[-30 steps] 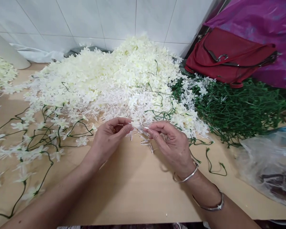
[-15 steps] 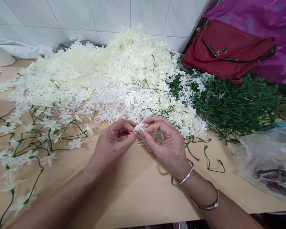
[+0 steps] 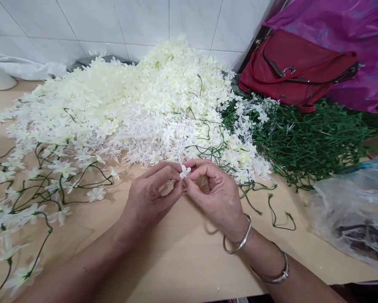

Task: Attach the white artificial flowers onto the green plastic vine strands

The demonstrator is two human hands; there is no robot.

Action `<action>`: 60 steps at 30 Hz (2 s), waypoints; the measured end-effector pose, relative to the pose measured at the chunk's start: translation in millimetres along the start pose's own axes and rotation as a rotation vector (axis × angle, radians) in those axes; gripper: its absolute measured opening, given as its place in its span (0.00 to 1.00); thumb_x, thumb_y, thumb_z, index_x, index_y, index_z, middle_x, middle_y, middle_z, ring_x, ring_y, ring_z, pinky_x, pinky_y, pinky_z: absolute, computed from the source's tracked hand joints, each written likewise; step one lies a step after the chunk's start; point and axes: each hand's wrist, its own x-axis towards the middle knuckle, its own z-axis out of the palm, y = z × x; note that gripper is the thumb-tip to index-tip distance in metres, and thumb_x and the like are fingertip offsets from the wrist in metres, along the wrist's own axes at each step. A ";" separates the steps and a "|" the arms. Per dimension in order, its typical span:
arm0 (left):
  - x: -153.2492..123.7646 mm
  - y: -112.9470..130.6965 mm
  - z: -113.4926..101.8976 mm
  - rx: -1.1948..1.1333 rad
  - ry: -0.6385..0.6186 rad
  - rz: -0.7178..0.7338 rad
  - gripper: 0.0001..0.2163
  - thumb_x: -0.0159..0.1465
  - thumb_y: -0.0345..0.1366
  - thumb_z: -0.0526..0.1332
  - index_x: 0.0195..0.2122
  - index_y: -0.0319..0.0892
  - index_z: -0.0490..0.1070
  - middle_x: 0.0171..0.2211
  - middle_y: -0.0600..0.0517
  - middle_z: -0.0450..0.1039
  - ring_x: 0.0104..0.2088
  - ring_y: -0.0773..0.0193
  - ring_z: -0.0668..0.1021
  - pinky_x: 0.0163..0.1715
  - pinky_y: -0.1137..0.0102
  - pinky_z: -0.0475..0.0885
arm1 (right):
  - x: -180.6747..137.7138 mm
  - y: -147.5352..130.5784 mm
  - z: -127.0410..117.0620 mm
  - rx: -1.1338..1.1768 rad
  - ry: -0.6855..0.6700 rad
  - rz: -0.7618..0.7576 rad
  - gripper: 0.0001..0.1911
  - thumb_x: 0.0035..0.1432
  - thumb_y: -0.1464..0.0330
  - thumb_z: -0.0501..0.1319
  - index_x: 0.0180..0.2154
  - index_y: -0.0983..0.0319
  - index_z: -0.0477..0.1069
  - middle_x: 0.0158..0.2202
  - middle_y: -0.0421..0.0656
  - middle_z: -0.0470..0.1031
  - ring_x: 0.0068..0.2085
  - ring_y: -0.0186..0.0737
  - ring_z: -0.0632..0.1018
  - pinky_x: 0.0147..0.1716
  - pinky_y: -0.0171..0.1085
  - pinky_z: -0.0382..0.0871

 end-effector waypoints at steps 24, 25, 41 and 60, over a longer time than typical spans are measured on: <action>-5.2 -2.5 1.6 -0.619 -0.098 -0.517 0.07 0.67 0.40 0.70 0.43 0.45 0.84 0.41 0.50 0.86 0.42 0.61 0.84 0.45 0.70 0.78 | 0.1 -2.9 -5.0 -0.107 0.012 -0.073 0.08 0.57 0.76 0.67 0.31 0.57 0.74 0.45 0.45 0.83 0.47 0.42 0.83 0.52 0.45 0.77; -6.1 -2.6 2.5 -0.628 -0.095 -0.529 0.08 0.66 0.40 0.71 0.44 0.46 0.84 0.42 0.50 0.86 0.42 0.61 0.84 0.45 0.70 0.78 | -0.3 -2.4 -4.2 -0.111 0.023 -0.074 0.08 0.57 0.76 0.67 0.31 0.57 0.74 0.45 0.45 0.83 0.47 0.43 0.83 0.52 0.46 0.77; -12.1 -1.5 3.0 -0.450 -0.080 -0.374 0.02 0.73 0.36 0.62 0.43 0.46 0.74 0.34 0.54 0.80 0.34 0.65 0.80 0.39 0.70 0.73 | 2.5 3.5 -5.6 0.020 0.002 -0.061 0.11 0.62 0.75 0.67 0.44 0.55 0.75 0.51 0.44 0.81 0.49 0.41 0.83 0.53 0.45 0.78; -5.7 -7.5 1.2 -0.396 0.042 -0.368 0.06 0.75 0.37 0.60 0.51 0.45 0.71 0.53 0.48 0.79 0.48 0.61 0.83 0.49 0.67 0.75 | 9.1 7.3 -19.8 0.082 0.012 0.031 0.05 0.63 0.69 0.67 0.35 0.57 0.71 0.38 0.41 0.80 0.40 0.39 0.81 0.43 0.40 0.77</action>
